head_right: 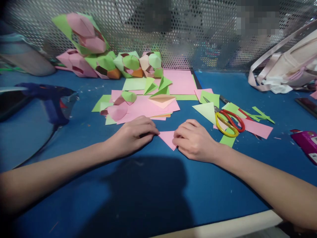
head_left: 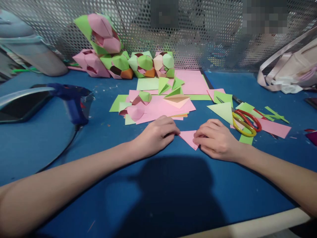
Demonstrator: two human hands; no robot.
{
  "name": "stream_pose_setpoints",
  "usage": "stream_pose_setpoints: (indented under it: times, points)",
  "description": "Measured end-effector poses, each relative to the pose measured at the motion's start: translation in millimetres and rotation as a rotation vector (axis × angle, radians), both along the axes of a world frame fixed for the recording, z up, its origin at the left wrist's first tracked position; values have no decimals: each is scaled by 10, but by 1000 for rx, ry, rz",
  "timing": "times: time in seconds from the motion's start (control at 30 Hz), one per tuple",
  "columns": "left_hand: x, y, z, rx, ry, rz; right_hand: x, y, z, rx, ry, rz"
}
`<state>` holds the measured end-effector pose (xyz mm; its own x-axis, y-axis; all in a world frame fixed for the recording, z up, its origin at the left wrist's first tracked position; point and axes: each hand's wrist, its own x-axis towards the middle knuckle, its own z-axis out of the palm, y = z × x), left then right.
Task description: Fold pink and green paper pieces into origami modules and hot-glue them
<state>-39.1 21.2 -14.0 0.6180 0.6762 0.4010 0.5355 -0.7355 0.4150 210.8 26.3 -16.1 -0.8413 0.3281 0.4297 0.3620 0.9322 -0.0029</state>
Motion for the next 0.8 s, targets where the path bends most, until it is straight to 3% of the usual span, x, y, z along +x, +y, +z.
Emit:
stream_pose_setpoints:
  times: [0.8]
  points:
    - [1,0,12,-7,-2,-6,2,-13,24,8,-33,32]
